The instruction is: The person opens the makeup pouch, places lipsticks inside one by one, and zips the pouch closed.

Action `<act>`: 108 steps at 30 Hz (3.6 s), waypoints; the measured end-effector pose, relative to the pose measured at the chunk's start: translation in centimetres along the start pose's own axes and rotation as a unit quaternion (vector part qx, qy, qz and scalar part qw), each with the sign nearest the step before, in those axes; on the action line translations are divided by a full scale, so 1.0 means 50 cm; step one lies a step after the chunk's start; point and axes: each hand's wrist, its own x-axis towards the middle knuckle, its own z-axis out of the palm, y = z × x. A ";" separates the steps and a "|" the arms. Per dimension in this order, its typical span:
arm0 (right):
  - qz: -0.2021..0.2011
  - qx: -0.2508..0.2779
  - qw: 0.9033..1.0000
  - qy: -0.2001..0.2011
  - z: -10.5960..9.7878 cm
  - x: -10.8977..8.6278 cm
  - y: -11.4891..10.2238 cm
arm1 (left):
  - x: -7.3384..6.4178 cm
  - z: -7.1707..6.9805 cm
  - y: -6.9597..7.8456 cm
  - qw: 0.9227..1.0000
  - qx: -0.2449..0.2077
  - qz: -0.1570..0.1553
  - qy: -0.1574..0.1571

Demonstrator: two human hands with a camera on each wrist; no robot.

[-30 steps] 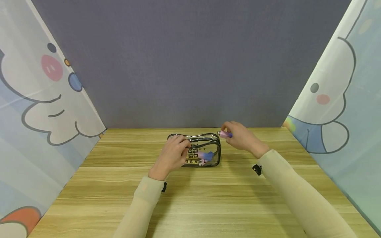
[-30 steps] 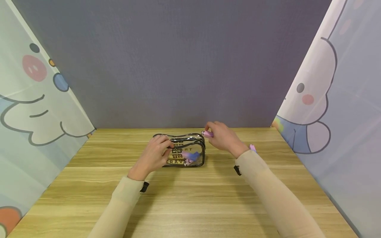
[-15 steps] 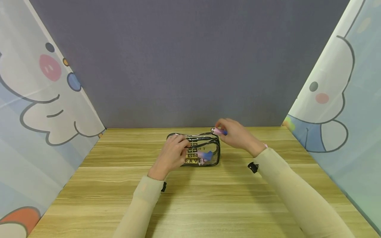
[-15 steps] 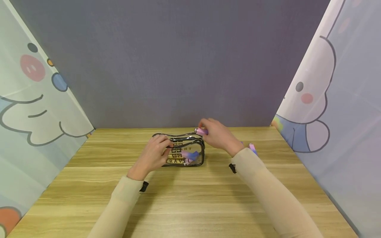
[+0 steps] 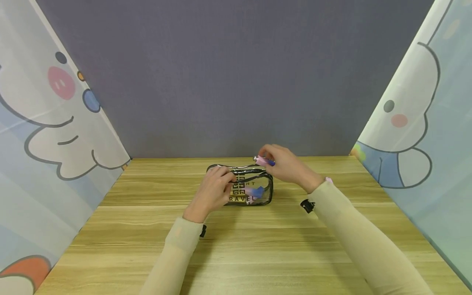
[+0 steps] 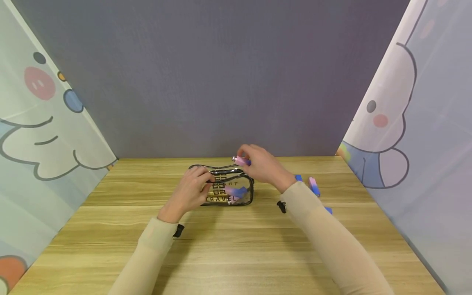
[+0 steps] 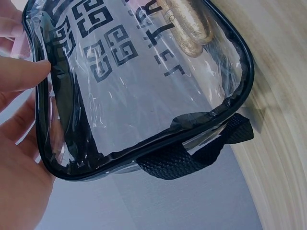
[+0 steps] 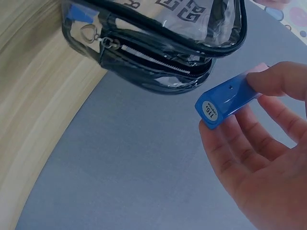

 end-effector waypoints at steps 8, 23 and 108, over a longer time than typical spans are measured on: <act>-0.011 0.015 1.000 0.001 0.007 0.010 -0.017 | 0.000 -0.002 0.000 1.000 0.002 0.000 -0.004; -0.035 0.071 0.997 -0.002 0.040 0.028 -0.024 | 0.002 -0.005 0.002 1.000 0.003 -0.001 -0.007; 0.001 -0.140 0.987 -0.083 -0.004 -0.011 -0.023 | -0.001 0.000 0.004 1.000 0.003 0.001 -0.010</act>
